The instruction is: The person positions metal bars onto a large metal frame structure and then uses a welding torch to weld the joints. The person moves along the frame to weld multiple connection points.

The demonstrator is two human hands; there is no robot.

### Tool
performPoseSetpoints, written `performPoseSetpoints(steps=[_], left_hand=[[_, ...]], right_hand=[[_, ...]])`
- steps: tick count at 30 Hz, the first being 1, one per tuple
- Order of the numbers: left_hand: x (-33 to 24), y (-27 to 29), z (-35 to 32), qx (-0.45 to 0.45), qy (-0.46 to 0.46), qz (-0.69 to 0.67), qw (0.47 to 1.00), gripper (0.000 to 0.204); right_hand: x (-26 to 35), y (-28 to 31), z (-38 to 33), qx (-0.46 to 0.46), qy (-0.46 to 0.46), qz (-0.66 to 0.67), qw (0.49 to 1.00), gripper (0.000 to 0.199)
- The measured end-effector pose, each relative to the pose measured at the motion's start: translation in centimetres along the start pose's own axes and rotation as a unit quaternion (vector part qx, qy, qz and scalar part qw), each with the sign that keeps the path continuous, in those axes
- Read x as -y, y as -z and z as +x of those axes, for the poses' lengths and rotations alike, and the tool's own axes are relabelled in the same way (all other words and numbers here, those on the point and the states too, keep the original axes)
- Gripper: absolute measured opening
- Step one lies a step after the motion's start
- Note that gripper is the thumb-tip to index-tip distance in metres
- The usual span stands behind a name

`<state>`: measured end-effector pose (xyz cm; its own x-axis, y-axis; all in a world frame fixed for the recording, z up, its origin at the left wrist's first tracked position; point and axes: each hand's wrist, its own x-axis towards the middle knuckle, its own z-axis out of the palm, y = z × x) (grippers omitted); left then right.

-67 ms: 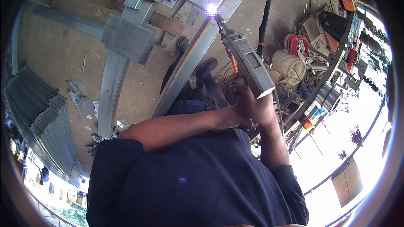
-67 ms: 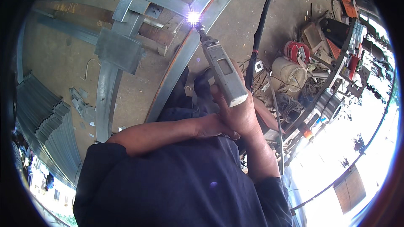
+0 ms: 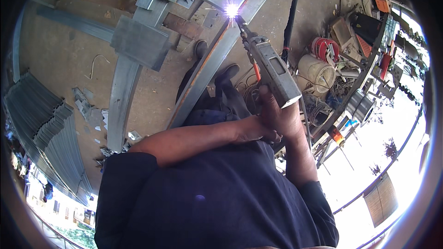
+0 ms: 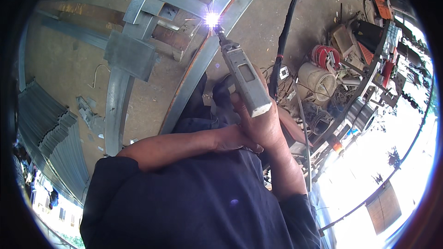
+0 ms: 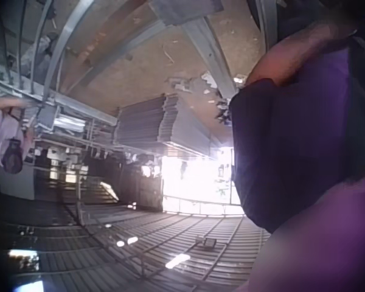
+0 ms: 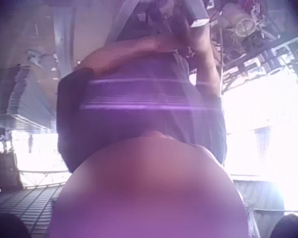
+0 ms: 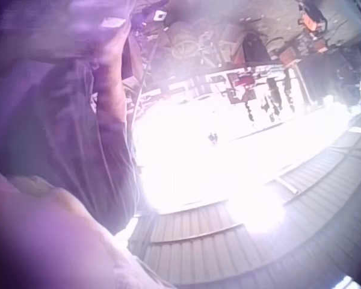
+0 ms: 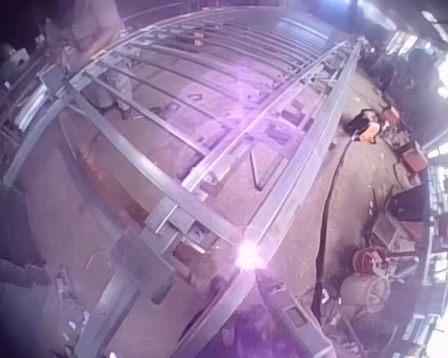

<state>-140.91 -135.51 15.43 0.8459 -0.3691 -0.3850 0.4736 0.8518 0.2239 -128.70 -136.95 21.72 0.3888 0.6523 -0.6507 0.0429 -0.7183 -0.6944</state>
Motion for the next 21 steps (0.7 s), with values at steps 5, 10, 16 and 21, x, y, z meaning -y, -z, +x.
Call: performPoseSetpoints(steps=[5,10,16,21], left_hand=[[-0.06,-0.03,0.02,0.005,-0.007,0.003,1.0,0.024],[0.5,0.12,0.38,0.005,-0.012,0.039,0.999,0.025],[-0.38,-0.18,-0.23,0.0,-0.006,0.044,0.999,0.028],[0.6,0.13,0.39,0.008,-0.015,0.027,0.999,0.03]], right_hand=[[0.4,0.06,-0.03,0.003,-0.001,-0.008,1.0,0.071],[0.23,0.07,-0.22,0.003,-0.001,0.003,1.0,0.071],[-0.04,-0.16,-0.27,-0.015,0.021,0.008,1.0,0.048],[0.16,0.06,-0.29,0.002,0.012,-0.01,1.0,0.056]])
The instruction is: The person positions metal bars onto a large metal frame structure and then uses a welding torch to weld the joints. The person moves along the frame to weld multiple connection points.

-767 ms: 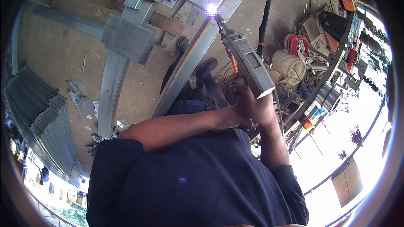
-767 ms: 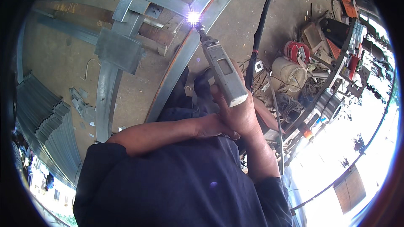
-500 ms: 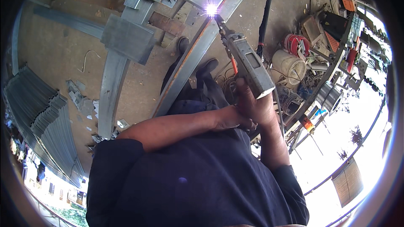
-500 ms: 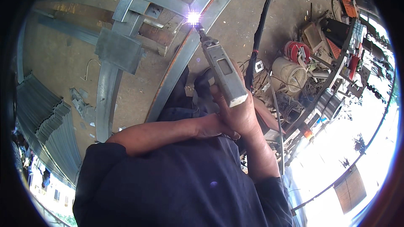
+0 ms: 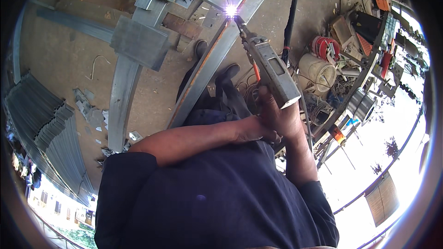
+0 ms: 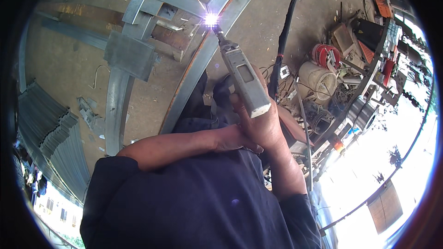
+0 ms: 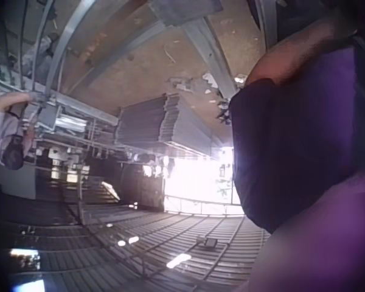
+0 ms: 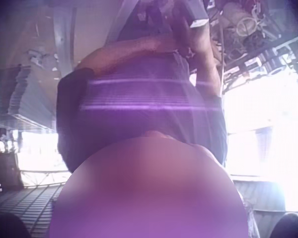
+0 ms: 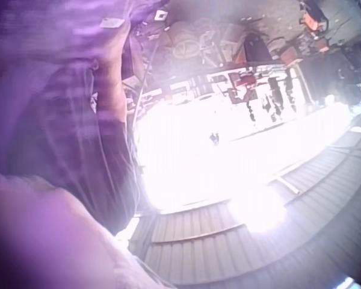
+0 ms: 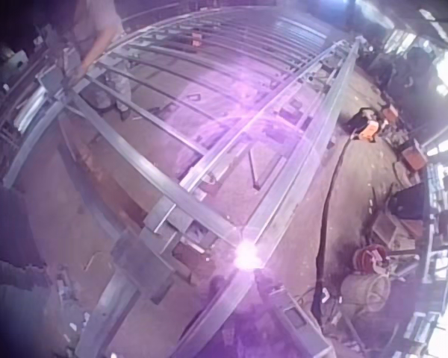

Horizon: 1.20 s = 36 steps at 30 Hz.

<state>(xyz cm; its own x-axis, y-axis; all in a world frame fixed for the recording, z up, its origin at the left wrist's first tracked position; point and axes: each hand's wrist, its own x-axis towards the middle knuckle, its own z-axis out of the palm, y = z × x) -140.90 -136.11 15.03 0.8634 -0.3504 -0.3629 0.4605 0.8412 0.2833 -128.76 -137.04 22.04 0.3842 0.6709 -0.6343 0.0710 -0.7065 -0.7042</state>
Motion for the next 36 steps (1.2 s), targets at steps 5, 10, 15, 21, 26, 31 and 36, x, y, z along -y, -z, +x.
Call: performPoseSetpoints(steps=[5,10,15,21,26,31,36], left_hand=[[0.8,0.1,0.4,-0.007,-0.012,0.011,1.0,0.03],[0.6,0.0,0.2,-0.012,-0.018,0.02,1.0,0.031],[0.6,0.1,0.4,-0.001,0.002,0.014,1.0,0.043],[0.5,0.0,0.4,0.002,-0.004,0.031,1.0,0.042],[1.2,0.0,0.6,-0.015,-0.038,0.021,0.999,0.04],[1.1,0.3,0.8,-0.006,-0.007,0.017,1.0,0.036],[0.9,0.1,0.7,-0.005,-0.003,0.013,1.0,0.033]], right_hand=[[-0.5,-0.1,0.0,-0.008,0.021,-0.002,1.0,0.048],[-0.1,0.0,-0.2,-0.007,0.001,0.002,1.0,0.051],[-0.4,-0.2,-0.3,-0.027,0.028,0.014,0.999,0.032],[-0.4,0.0,-0.4,-0.021,0.036,-0.014,0.999,0.032],[-1.6,0.0,-0.3,-0.025,0.053,-0.022,0.998,0.036],[-1.6,-0.1,-0.2,-0.027,0.057,-0.019,0.998,0.038],[-1.4,-0.1,-0.1,-0.024,0.062,-0.011,0.998,0.037]])
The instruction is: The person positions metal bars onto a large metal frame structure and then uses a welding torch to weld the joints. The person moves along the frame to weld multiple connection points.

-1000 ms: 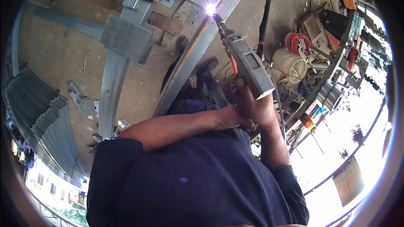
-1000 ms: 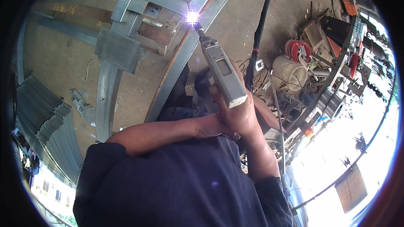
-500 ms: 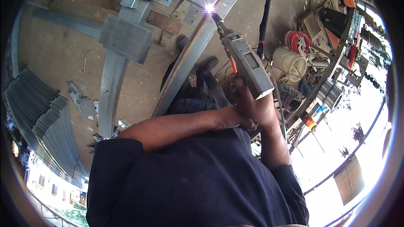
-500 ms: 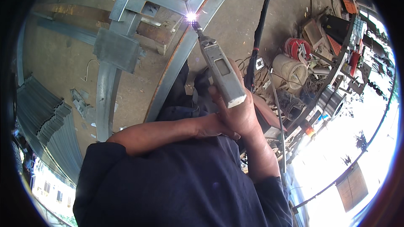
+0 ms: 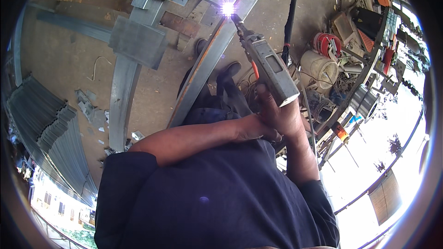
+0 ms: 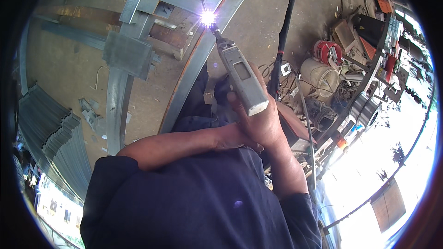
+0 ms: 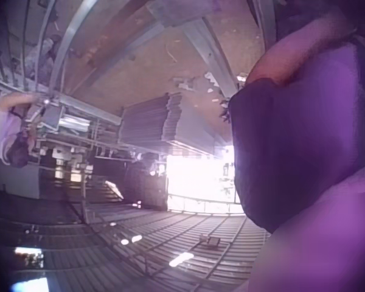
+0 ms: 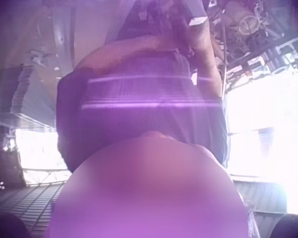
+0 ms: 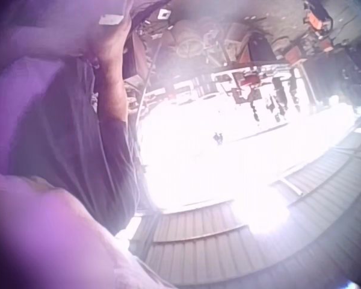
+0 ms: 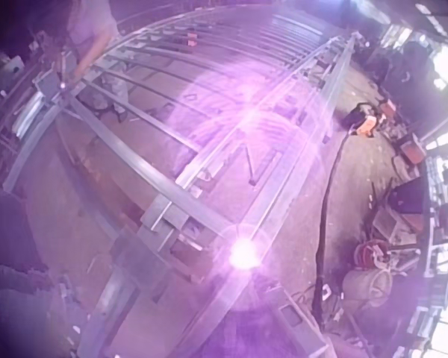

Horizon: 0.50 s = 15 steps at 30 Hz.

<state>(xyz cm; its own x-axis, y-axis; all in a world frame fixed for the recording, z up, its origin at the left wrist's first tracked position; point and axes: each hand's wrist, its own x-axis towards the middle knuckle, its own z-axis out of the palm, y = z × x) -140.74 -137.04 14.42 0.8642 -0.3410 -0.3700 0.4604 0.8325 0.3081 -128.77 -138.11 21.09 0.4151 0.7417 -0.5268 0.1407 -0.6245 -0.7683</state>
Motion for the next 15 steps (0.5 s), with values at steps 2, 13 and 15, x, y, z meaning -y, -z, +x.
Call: performPoseSetpoints(steps=[2,13,15], left_hand=[[-0.2,-0.1,-0.1,0.003,-0.002,0.001,1.0,0.034],[-0.3,-0.2,-0.1,0.0,-0.012,0.012,1.0,0.037],[-0.1,-0.2,0.0,-0.002,-0.012,0.012,1.0,0.038]], right_hand=[[0.0,0.0,-0.1,0.001,0.0,-0.003,1.0,0.036],[-0.5,0.2,-0.2,0.005,0.0,-0.007,1.0,0.035],[-1.0,0.2,-0.3,-0.006,0.018,-0.018,1.0,0.036]])
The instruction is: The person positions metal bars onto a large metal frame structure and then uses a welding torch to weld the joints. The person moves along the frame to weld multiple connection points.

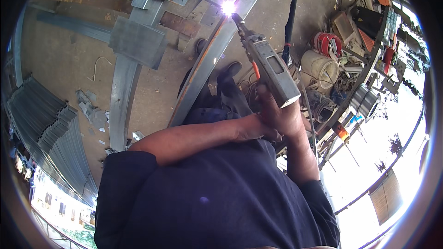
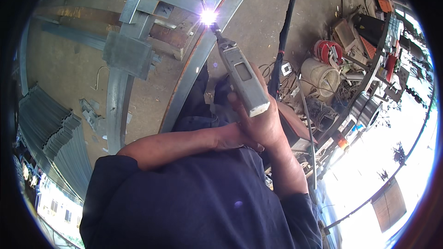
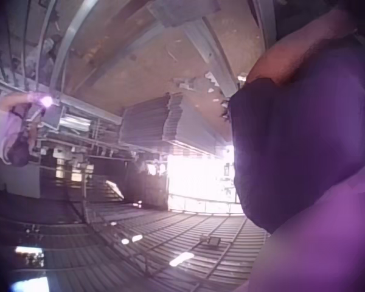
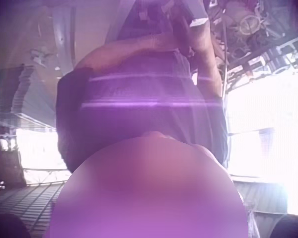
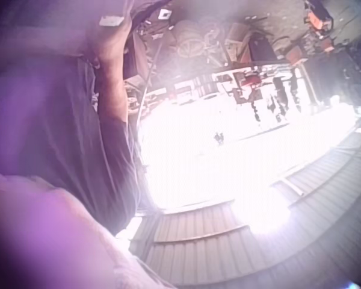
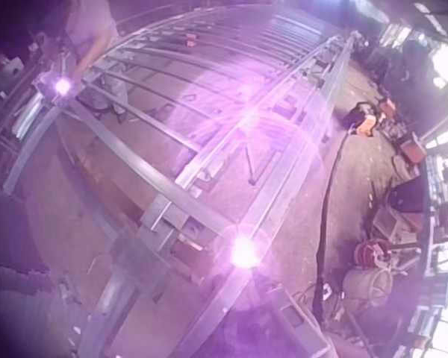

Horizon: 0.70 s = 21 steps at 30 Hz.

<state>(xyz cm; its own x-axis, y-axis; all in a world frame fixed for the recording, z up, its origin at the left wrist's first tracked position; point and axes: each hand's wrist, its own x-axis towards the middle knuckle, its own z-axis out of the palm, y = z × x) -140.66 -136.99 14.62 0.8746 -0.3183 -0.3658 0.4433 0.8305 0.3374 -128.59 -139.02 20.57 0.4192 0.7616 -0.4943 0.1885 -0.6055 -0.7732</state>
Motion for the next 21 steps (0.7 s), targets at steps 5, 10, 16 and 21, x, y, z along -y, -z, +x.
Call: performPoseSetpoints(steps=[5,10,16,21], left_hand=[[-0.3,-0.1,-0.2,-0.005,-0.007,0.013,1.0,0.042],[0.3,0.1,0.0,-0.003,-0.011,0.002,1.0,0.042],[-0.1,0.2,-0.2,0.014,0.02,-0.002,1.0,0.04],[0.0,0.0,-0.2,0.004,0.008,-0.006,1.0,0.036]], right_hand=[[0.7,0.2,0.0,0.005,-0.021,0.033,0.999,0.037],[0.7,0.1,0.1,0.01,-0.007,0.026,1.0,0.036],[1.2,0.0,0.2,0.007,-0.014,0.024,1.0,0.035],[0.9,0.2,0.3,0.014,-0.022,0.002,1.0,0.036]])
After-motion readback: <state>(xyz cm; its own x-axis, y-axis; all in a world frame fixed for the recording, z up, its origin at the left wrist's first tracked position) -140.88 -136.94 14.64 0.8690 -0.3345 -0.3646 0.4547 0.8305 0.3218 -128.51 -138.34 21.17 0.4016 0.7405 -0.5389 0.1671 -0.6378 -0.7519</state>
